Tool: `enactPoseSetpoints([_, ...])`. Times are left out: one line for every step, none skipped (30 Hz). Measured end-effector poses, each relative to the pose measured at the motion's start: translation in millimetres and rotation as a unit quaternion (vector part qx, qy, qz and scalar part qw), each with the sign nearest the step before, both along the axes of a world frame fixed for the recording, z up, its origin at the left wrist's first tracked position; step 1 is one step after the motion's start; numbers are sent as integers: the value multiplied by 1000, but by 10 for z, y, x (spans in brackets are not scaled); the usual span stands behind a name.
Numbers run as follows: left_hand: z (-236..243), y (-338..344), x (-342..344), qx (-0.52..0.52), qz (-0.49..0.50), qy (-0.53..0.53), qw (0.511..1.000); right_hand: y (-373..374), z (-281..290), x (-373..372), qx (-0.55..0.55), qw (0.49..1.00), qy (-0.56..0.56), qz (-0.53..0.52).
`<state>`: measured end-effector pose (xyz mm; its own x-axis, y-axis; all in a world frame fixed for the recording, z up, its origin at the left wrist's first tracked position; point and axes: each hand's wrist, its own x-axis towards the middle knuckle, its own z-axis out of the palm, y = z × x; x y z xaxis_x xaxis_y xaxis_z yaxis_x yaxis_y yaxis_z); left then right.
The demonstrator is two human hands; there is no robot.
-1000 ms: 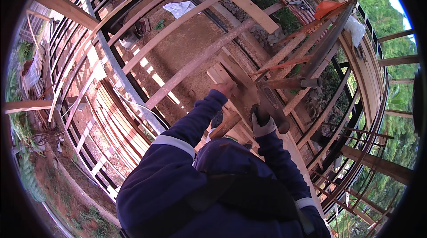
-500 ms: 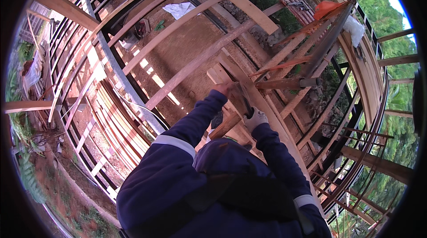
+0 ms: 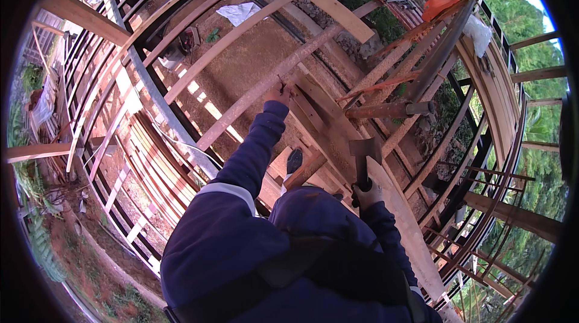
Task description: The person uses an axe to shape the end of a wooden plank while it is positioned on a timber frame, then picks up a tool from a bucket.
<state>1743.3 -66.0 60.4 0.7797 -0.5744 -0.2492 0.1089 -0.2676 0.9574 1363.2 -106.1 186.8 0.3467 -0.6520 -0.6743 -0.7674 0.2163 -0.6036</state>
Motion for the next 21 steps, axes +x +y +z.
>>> enactPoseSetpoints([21, 17, 31, 98, -35, -6, 995, 15, 20, -16, 2, 1000, 1, 0])
enactPoseSetpoints([2, 45, -21, 100, -35, -5, 994, 25, 33, -27, 13, 1000, 10, -2])
enactPoseSetpoints([-6, 110, -93, 152, -68, -90, 982, 20, 49, -1, 22, 1000, 17, 0])
enactPoseSetpoints([-50, 146, -154, 202, -104, -174, 958, 15, 49, 25, 22, 1000, 16, 0])
enactPoseSetpoints([-137, 181, -184, 203, -102, -175, 958, 10, 45, 61, 25, 1000, 16, 8])
enactPoseSetpoints([-272, 235, -214, 209, -101, -183, 955, 12, 56, 98, 29, 999, 17, 17])
enactPoseSetpoints([-349, 260, -231, 214, -101, -191, 953, 2, 81, 167, 30, 999, 17, 21])
enactPoseSetpoints([-423, 273, -226, 216, -97, -190, 953, -15, 102, 259, 22, 998, 26, 46])
enactPoseSetpoints([-470, 285, -237, 207, -99, -206, 951, -21, 113, 314, 14, 997, 36, 71])
enactPoseSetpoints([-456, 250, -259, 194, -107, -223, 949, -47, -13, 274, 14, 997, 38, 70])
enactPoseSetpoints([-441, 224, -270, 193, -107, -221, 950, -89, -235, 218, -58, 991, 14, 118])
enactPoseSetpoints([-394, 237, -258, 194, -122, -214, 949, -94, -275, 266, -90, 985, 0, 146])
enactPoseSetpoints([-386, 283, -234, 197, -132, -206, 949, -82, -168, 426, -124, 976, -14, 177])
enactPoseSetpoints([-377, 325, -220, 201, -125, -204, 950, -81, -49, 588, -100, 982, 1, 161])
enactPoseSetpoints([-377, 353, -208, 211, -128, -203, 948, -90, 91, 776, -78, 986, 17, 144])
enactPoseSetpoints([-379, 356, -205, 220, -134, -201, 945, -128, 56, 851, -78, 986, 17, 148])
enactPoseSetpoints([-380, 354, -204, 221, -131, -200, 945, -160, -7, 912, -87, 984, 10, 158])
enactPoseSetpoints([-389, 360, -199, 249, -149, -212, 933, -186, -47, 983, -95, 981, 3, 169])
enactPoseSetpoints([-392, 373, -186, 277, -166, -223, 920, -199, 18, 1105, -94, 980, 3, 174])
enactPoseSetpoints([-395, 395, -182, 279, -161, -222, 920, -202, 97, 1216, -148, 968, -5, 203])
enactPoseSetpoints([-366, 407, -190, 253, -156, -202, 933, -211, 165, 1314, -201, 952, -12, 231])
